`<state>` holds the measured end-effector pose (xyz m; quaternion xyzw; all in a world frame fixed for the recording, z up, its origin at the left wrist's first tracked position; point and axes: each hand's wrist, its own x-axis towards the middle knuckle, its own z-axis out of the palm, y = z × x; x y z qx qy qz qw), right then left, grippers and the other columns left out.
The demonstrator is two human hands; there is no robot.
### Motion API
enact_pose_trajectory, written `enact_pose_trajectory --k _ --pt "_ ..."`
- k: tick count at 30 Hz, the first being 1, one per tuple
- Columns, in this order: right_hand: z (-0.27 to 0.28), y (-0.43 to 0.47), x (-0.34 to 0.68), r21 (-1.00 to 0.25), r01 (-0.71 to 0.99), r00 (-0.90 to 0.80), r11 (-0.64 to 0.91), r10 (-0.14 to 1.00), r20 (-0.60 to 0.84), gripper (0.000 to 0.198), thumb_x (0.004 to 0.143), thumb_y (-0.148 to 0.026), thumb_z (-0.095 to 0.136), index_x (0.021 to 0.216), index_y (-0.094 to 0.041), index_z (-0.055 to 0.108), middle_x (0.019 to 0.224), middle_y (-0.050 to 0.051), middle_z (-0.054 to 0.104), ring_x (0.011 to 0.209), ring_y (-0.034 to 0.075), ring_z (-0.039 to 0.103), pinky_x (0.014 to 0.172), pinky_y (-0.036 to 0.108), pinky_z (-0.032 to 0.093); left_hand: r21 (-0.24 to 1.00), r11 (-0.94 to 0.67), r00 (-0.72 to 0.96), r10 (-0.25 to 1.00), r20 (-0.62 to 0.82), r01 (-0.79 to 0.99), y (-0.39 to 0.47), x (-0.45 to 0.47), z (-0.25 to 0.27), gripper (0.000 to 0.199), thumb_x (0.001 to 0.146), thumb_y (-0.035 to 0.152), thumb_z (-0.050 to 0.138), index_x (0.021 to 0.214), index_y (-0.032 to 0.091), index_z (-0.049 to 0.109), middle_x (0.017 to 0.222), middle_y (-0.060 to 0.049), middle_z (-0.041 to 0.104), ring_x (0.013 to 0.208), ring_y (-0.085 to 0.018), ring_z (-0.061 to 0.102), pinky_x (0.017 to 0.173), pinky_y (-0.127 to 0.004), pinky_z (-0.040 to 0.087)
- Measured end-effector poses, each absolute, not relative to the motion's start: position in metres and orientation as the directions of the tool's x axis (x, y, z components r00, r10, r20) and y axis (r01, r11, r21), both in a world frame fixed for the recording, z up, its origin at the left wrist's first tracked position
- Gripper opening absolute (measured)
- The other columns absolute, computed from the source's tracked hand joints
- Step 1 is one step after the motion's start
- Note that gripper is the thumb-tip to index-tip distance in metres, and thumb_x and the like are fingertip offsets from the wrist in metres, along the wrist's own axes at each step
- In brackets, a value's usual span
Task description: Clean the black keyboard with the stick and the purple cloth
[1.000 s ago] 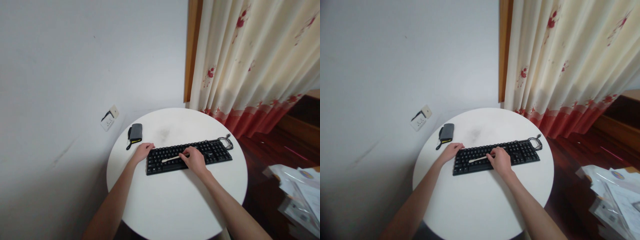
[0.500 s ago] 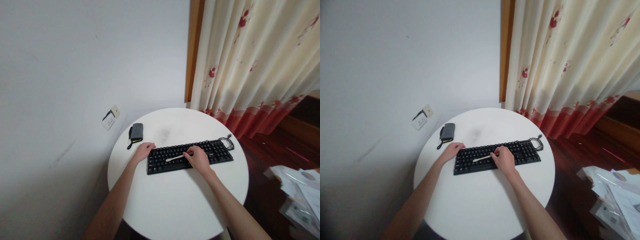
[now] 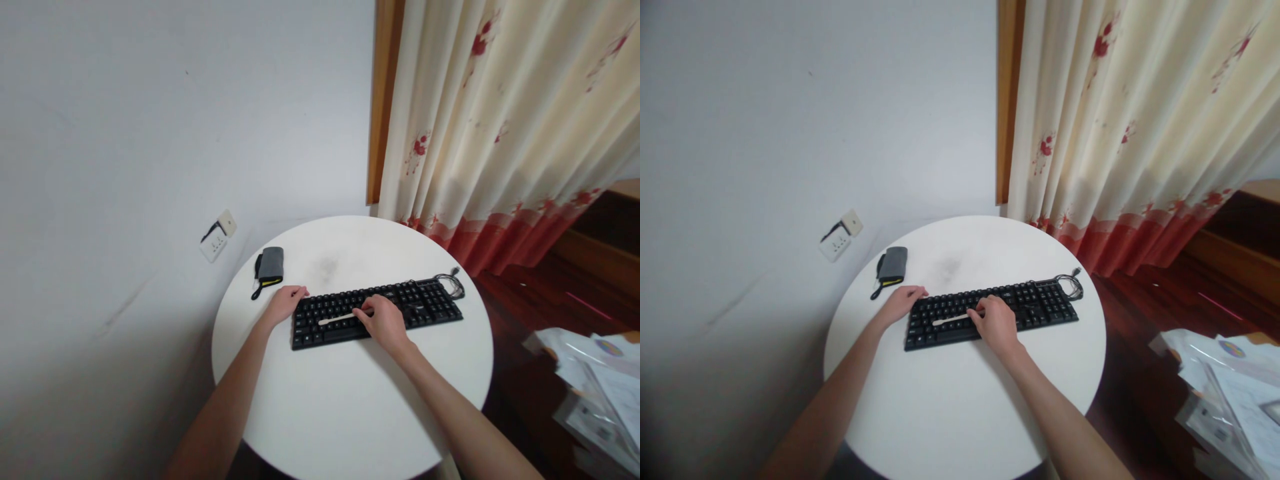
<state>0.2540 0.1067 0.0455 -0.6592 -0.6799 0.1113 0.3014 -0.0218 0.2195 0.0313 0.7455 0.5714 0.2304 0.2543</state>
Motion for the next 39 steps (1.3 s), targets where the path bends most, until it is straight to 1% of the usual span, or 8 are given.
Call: enact_pose_trajectory --k 7,16,25,32,39 --pt "0.047 0.109 0.261 -0.565 0.819 0.054 0.100 0.967 0.250 0.023 0.084 -0.041 0.065 0.072 -0.022 0.066 0.080 0.002 0.068 0.077 0.017 0.061 0.065 0.026 0.039 0.646 -0.223 0.243 0.968 0.060 0.730 0.220 -0.024 0.029 0.049 0.087 0.050 0.040 0.085 0.016 0.075 0.089 -0.008 0.076 0.089 -0.026 0.067 0.082 -0.032 0.045" --pt "0.048 0.116 0.286 -0.596 0.798 0.077 0.088 0.966 0.247 0.021 0.081 -0.039 0.067 0.070 -0.021 0.066 0.079 0.003 0.069 0.079 0.018 0.062 0.071 0.027 0.042 0.636 -0.231 0.254 0.965 0.056 0.737 0.220 -0.023 0.031 0.049 0.087 0.050 0.039 0.085 0.016 0.075 0.090 -0.009 0.076 0.091 -0.026 0.067 0.083 -0.033 0.045" --pt "0.044 0.117 0.286 -0.593 0.798 0.072 0.109 0.959 0.273 0.021 0.082 -0.039 0.065 0.070 -0.022 0.066 0.079 0.004 0.069 0.080 0.019 0.062 0.074 0.028 0.042 0.644 -0.224 0.243 0.968 0.062 0.731 0.218 -0.022 0.032 0.049 0.086 0.051 0.040 0.084 0.016 0.075 0.088 -0.008 0.076 0.088 -0.026 0.067 0.082 -0.033 0.046" --pt "0.047 0.116 0.282 -0.600 0.794 0.076 0.100 0.963 0.260 0.021 0.082 -0.039 0.065 0.072 -0.021 0.066 0.079 0.003 0.069 0.082 0.019 0.062 0.073 0.028 0.042 0.635 -0.224 0.243 0.968 0.058 0.740 0.218 -0.021 0.034 0.049 0.086 0.051 0.040 0.084 0.016 0.075 0.088 -0.008 0.075 0.089 -0.026 0.067 0.082 -0.033 0.045" --pt "0.050 0.114 0.280 -0.578 0.811 0.064 0.088 0.970 0.236 0.020 0.083 -0.038 0.064 0.072 -0.021 0.067 0.081 0.004 0.070 0.083 0.019 0.062 0.074 0.027 0.043 0.641 -0.223 0.245 0.968 0.057 0.734 0.220 -0.023 0.031 0.050 0.086 0.052 0.040 0.084 0.017 0.075 0.089 -0.008 0.075 0.089 -0.027 0.067 0.083 -0.034 0.046"
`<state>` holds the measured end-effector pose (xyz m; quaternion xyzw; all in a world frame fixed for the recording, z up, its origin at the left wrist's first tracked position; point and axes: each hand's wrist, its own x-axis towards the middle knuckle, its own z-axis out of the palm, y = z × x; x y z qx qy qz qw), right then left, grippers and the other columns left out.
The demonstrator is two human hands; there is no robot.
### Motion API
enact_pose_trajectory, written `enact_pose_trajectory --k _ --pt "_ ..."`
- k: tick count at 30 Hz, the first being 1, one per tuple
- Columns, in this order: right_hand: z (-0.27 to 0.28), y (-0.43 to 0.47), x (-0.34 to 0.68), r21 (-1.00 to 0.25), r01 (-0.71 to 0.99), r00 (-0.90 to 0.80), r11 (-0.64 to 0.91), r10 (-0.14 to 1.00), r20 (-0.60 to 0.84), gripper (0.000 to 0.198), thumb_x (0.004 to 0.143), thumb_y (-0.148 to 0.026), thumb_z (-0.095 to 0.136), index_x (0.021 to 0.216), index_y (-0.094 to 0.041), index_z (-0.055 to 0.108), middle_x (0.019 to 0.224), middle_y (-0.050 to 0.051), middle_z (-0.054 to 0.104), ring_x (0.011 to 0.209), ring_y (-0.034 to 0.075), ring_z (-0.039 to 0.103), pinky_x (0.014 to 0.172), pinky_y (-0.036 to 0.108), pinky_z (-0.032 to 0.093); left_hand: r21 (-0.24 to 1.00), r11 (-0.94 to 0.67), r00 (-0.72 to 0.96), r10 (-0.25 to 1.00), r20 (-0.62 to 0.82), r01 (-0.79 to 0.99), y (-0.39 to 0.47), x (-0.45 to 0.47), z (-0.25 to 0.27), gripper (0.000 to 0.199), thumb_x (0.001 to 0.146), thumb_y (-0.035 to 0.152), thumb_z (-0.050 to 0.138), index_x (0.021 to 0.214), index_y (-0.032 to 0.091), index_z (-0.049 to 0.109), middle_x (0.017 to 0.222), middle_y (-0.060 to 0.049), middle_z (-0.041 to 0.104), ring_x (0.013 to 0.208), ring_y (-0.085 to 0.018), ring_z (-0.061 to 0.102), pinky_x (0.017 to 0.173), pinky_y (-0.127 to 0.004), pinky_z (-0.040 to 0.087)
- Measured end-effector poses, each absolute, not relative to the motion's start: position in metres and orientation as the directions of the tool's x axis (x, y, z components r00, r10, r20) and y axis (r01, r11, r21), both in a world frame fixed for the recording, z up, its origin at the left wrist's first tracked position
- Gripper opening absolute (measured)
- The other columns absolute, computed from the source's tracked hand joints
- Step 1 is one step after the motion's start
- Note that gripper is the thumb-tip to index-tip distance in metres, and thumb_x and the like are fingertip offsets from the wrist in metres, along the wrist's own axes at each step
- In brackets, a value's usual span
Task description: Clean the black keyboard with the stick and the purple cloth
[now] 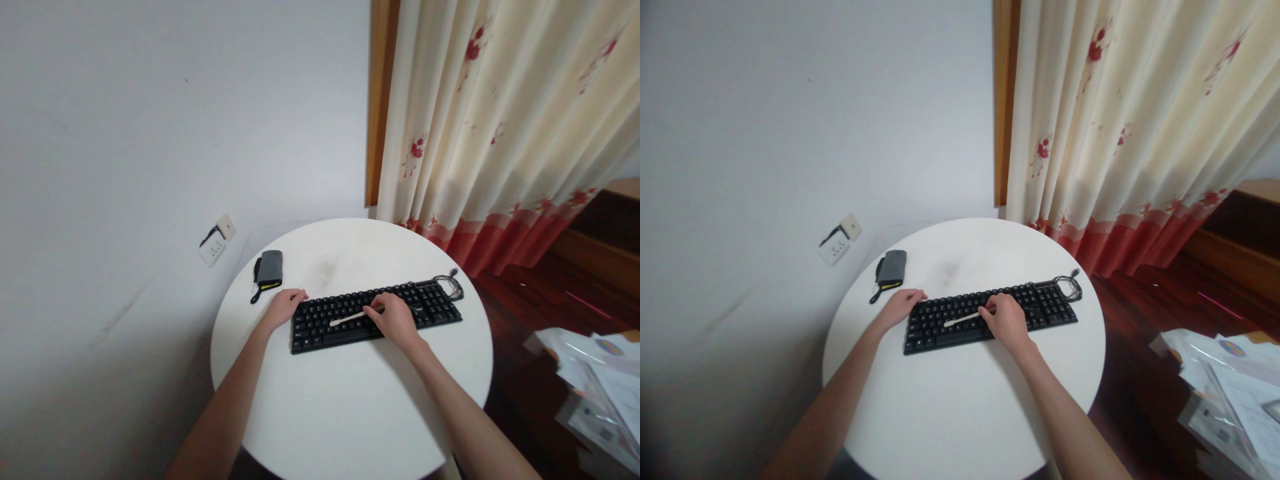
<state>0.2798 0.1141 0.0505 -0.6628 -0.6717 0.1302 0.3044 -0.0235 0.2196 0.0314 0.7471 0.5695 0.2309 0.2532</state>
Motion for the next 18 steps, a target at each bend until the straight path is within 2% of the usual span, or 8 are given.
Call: enact_pose_trajectory --k 7,18 --pt "0.051 0.118 0.297 -0.611 0.792 0.125 0.019 0.973 0.192 0.019 0.079 -0.037 0.066 0.070 -0.021 0.067 0.078 0.003 0.071 0.076 0.018 0.064 0.066 0.026 0.042 0.648 -0.225 0.247 0.967 0.058 0.728 0.220 -0.025 0.029 0.050 0.086 0.052 0.041 0.084 0.016 0.075 0.087 -0.008 0.075 0.088 -0.027 0.067 0.082 -0.034 0.046" --pt "0.055 0.112 0.281 -0.596 0.801 0.089 0.058 0.973 0.214 0.021 0.081 -0.040 0.066 0.071 -0.022 0.068 0.079 0.002 0.071 0.076 0.017 0.064 0.067 0.026 0.042 0.637 -0.235 0.255 0.965 0.062 0.734 0.220 -0.023 0.031 0.050 0.088 0.051 0.039 0.085 0.016 0.075 0.089 -0.008 0.075 0.090 -0.027 0.067 0.083 -0.034 0.046"
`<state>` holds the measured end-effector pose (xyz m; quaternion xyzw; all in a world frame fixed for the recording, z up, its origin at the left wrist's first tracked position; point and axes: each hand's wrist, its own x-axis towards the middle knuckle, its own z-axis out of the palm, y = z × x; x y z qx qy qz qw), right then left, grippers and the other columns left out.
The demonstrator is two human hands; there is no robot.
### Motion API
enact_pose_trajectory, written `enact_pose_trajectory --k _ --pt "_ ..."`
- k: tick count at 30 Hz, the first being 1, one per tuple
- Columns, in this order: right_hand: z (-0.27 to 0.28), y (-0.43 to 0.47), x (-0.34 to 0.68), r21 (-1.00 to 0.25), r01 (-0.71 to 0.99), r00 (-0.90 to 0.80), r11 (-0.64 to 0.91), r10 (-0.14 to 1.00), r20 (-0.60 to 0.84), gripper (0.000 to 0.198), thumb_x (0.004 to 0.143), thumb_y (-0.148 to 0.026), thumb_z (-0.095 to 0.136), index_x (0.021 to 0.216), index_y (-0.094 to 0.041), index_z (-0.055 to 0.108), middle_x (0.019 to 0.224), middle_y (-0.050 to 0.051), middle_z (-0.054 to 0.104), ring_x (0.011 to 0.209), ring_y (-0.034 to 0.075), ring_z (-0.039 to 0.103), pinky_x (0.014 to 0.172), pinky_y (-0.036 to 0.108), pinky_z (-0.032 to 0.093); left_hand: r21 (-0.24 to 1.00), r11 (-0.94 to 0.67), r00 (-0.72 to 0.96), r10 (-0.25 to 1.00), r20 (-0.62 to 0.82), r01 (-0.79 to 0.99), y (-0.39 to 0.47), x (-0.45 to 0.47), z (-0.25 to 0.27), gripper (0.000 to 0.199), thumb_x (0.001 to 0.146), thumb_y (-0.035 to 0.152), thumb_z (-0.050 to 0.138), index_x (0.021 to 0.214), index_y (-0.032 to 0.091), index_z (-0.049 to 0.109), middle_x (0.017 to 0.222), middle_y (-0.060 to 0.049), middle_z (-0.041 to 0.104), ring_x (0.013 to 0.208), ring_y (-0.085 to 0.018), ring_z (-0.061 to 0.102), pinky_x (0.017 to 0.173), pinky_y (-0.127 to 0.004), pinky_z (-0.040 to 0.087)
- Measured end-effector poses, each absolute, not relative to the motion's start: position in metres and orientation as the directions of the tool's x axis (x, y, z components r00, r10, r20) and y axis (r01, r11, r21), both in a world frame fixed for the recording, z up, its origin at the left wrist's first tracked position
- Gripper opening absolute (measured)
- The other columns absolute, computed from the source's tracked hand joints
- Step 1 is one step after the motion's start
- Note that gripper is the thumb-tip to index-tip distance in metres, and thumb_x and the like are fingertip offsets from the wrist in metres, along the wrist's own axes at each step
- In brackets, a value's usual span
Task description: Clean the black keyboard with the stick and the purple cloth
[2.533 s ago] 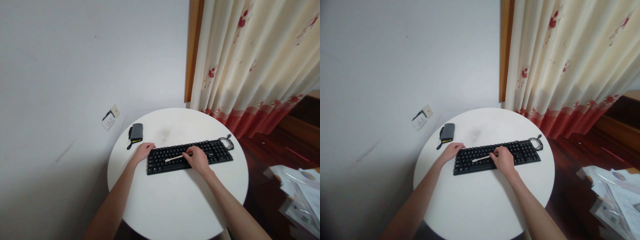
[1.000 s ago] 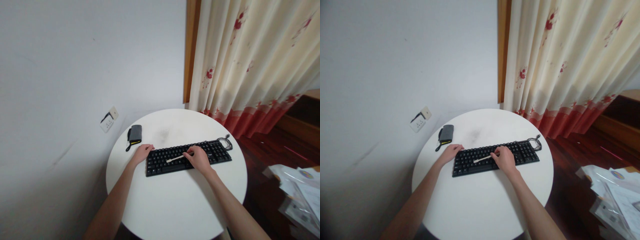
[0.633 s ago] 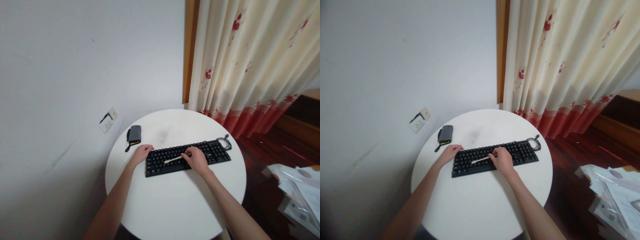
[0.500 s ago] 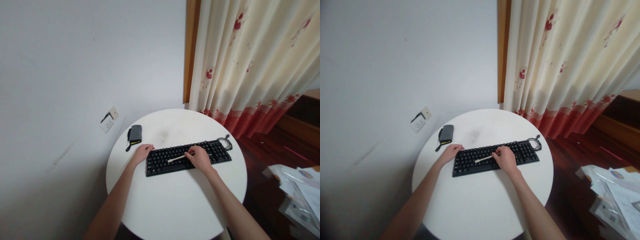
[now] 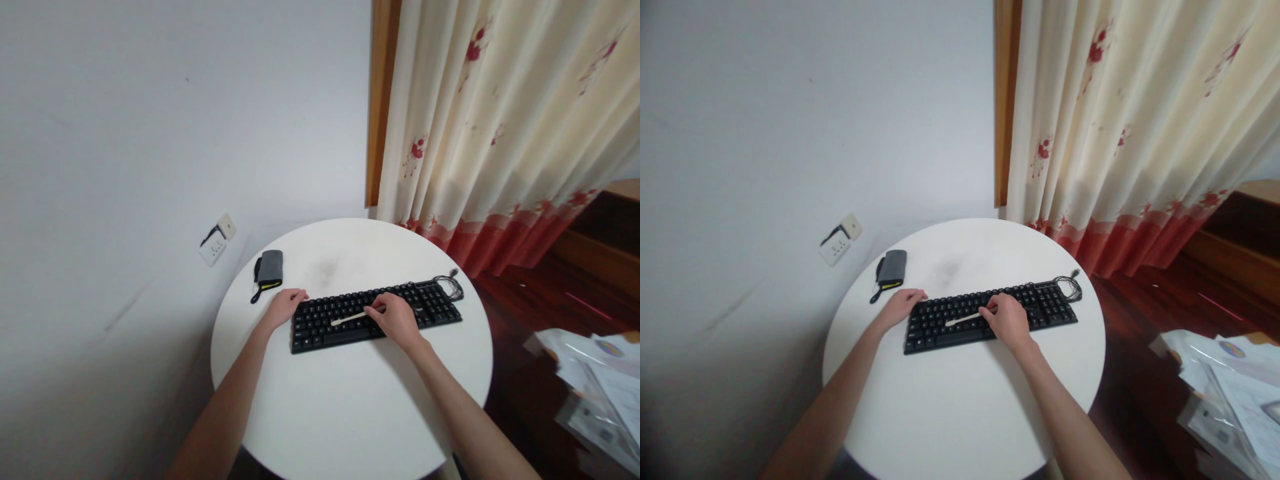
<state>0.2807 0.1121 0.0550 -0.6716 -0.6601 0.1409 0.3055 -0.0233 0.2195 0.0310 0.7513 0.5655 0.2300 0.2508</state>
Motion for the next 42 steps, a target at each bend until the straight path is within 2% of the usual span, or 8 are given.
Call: enact_pose_trajectory --k 24,35,42 --pt "0.050 0.110 0.271 -0.564 0.821 0.038 0.091 0.976 0.213 0.024 0.083 -0.043 0.065 0.070 -0.022 0.068 0.078 0.002 0.071 0.073 0.017 0.064 0.064 0.026 0.040 0.641 -0.230 0.247 0.967 0.064 0.732 0.218 -0.022 0.033 0.049 0.086 0.052 0.041 0.083 0.017 0.075 0.090 -0.008 0.076 0.090 -0.027 0.067 0.084 -0.033 0.046" --pt "0.056 0.115 0.312 -0.577 0.816 0.146 -0.044 0.981 0.132 0.021 0.078 -0.040 0.068 0.069 -0.022 0.069 0.071 0.002 0.071 0.068 0.018 0.063 0.061 0.026 0.039 0.638 -0.232 0.251 0.966 0.062 0.734 0.220 -0.025 0.029 0.047 0.087 0.050 0.040 0.083 0.018 0.074 0.089 -0.007 0.075 0.091 -0.026 0.067 0.084 -0.033 0.045" --pt "0.053 0.114 0.302 -0.594 0.804 0.130 -0.008 0.978 0.163 0.023 0.080 -0.042 0.066 0.070 -0.021 0.069 0.074 0.003 0.071 0.071 0.018 0.064 0.064 0.026 0.040 0.640 -0.230 0.252 0.966 0.058 0.733 0.220 -0.023 0.032 0.048 0.086 0.050 0.041 0.083 0.017 0.075 0.089 -0.008 0.075 0.090 -0.027 0.067 0.084 -0.034 0.045"
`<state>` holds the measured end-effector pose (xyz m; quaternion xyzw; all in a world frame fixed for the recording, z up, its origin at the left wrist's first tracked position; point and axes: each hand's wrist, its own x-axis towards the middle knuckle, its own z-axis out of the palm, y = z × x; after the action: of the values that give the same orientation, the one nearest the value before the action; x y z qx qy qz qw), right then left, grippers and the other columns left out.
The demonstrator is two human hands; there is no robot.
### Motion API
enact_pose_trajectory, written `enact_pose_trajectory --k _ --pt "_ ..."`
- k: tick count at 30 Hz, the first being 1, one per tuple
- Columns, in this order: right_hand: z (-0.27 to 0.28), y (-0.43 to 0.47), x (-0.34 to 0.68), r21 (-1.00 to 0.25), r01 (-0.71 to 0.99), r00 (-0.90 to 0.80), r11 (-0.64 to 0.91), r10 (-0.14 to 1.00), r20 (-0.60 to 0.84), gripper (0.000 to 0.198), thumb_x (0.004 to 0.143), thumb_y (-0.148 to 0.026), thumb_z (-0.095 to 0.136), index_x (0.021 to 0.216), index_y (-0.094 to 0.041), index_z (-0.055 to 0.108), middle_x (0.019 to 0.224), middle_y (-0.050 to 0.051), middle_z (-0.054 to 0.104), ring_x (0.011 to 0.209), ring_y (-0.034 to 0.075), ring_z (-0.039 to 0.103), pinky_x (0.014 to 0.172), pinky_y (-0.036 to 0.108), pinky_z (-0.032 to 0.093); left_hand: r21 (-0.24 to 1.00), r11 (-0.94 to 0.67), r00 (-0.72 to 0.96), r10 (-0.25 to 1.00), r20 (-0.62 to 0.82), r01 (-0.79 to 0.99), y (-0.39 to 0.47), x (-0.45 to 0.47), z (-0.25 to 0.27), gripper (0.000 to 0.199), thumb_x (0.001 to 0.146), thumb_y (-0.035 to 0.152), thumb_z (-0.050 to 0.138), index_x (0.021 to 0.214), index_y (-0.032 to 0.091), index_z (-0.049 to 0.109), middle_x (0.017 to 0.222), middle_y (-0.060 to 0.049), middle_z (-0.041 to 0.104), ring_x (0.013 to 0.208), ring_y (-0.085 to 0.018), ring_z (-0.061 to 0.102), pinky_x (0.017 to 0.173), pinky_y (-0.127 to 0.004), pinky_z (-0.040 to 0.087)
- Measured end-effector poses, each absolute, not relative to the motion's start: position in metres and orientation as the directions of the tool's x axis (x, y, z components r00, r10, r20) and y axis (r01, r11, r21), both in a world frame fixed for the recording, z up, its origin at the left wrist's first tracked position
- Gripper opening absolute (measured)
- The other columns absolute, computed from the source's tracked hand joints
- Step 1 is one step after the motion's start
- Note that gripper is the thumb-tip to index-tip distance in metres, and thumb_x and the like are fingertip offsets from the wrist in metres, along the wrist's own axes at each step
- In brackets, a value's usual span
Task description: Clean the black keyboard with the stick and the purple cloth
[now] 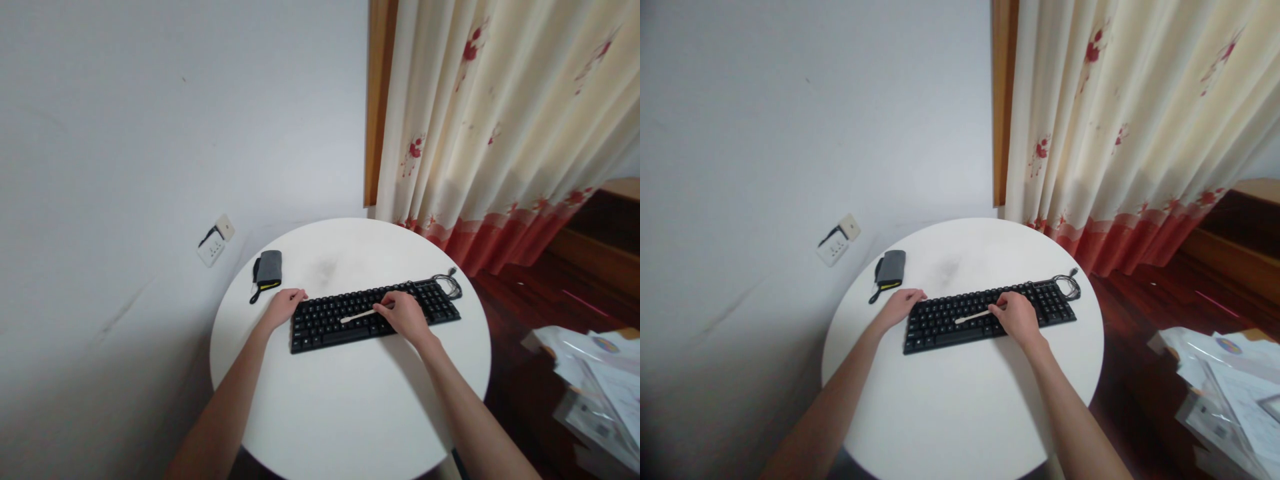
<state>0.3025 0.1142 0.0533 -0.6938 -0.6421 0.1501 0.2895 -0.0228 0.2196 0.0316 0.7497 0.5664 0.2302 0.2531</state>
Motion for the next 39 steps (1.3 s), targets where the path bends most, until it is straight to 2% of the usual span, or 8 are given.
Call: enact_pose_trajectory --k 10,21,39 --pt "0.048 0.111 0.275 -0.581 0.809 0.046 0.092 0.975 0.218 0.022 0.082 -0.041 0.066 0.072 -0.022 0.068 0.078 0.002 0.071 0.074 0.017 0.063 0.065 0.025 0.040 0.633 -0.237 0.258 0.964 0.060 0.737 0.220 -0.022 0.032 0.049 0.086 0.052 0.041 0.083 0.017 0.075 0.088 -0.008 0.076 0.089 -0.026 0.067 0.082 -0.033 0.045" --pt "0.045 0.110 0.274 -0.582 0.807 0.047 0.094 0.974 0.223 0.023 0.083 -0.042 0.066 0.072 -0.021 0.067 0.078 0.002 0.070 0.073 0.016 0.062 0.064 0.025 0.039 0.643 -0.228 0.251 0.966 0.057 0.731 0.219 -0.021 0.034 0.048 0.087 0.050 0.041 0.084 0.016 0.075 0.090 -0.008 0.075 0.089 -0.026 0.066 0.082 -0.033 0.045" --pt "0.052 0.114 0.304 -0.583 0.813 0.130 -0.020 0.981 0.147 0.024 0.080 -0.043 0.067 0.069 -0.022 0.068 0.072 0.002 0.071 0.068 0.017 0.062 0.061 0.025 0.036 0.640 -0.237 0.258 0.964 0.063 0.730 0.219 -0.022 0.033 0.049 0.086 0.050 0.040 0.083 0.016 0.075 0.088 -0.008 0.075 0.088 -0.026 0.067 0.080 -0.033 0.045"
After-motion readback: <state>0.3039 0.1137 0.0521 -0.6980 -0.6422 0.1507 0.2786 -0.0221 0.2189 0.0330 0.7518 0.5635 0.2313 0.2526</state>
